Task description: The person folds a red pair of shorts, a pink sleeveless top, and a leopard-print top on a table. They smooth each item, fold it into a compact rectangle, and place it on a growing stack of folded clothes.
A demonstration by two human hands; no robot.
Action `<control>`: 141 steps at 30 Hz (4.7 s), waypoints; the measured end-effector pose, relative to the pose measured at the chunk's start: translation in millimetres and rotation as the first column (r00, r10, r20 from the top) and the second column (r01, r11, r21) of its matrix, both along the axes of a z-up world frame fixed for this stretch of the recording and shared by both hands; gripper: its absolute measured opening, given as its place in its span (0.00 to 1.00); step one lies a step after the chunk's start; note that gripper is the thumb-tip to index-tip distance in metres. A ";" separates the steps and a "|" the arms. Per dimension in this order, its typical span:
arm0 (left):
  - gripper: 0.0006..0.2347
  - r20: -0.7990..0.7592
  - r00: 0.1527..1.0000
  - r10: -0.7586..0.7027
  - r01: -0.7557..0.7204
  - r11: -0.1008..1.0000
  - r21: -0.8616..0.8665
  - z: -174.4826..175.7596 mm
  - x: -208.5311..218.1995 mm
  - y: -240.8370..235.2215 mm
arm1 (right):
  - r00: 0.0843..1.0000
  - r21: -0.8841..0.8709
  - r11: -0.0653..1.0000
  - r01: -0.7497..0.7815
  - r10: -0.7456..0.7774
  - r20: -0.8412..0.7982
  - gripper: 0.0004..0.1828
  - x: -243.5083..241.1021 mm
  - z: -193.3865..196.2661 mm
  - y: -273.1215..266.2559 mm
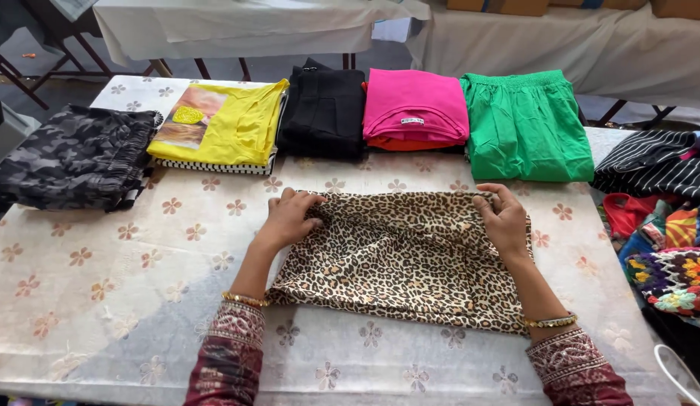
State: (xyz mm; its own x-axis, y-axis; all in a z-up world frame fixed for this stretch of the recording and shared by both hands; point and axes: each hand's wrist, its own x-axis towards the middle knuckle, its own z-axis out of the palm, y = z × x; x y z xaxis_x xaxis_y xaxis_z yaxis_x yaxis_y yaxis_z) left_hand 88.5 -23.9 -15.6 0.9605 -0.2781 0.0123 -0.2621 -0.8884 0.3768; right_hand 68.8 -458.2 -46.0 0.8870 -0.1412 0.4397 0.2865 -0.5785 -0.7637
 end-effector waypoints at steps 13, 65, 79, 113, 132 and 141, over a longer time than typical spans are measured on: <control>0.16 -0.004 0.996 -0.086 0.085 0.991 -0.107 -45.1 33.6 14.0 | 0.767 0.206 0.757 -0.620 0.640 -0.048 0.25 -59.9 61.1 12.6; 0.27 0.282 0.939 0.195 -0.086 0.930 -0.356 -67.7 23.7 27.0 | 0.860 -0.726 0.461 -0.510 0.276 -0.429 0.35 -47.7 -13.8 56.7; 0.15 0.268 0.955 0.123 -0.061 0.972 -0.228 -1.6 -16.8 46.2 | 0.871 -0.673 0.561 -0.481 0.395 -0.294 0.32 -52.0 5.7 52.8; 0.19 -0.083 0.766 -0.637 0.572 0.735 -0.365 58.1 -145.1 -78.4 | 0.775 -0.673 0.491 -0.553 0.600 -0.199 0.28 -114.4 25.6 91.8; 0.12 0.060 0.745 -0.665 0.642 0.689 -0.336 13.4 -85.8 -69.0 | 0.913 -0.590 0.697 -0.407 0.291 -0.286 0.14 -128.5 63.4 -27.0; 0.37 -0.332 0.875 -0.352 0.332 0.936 -0.118 39.0 -57.5 -17.3 | 0.951 -0.513 0.816 -0.266 0.136 -0.277 0.21 -93.5 0.2 -69.8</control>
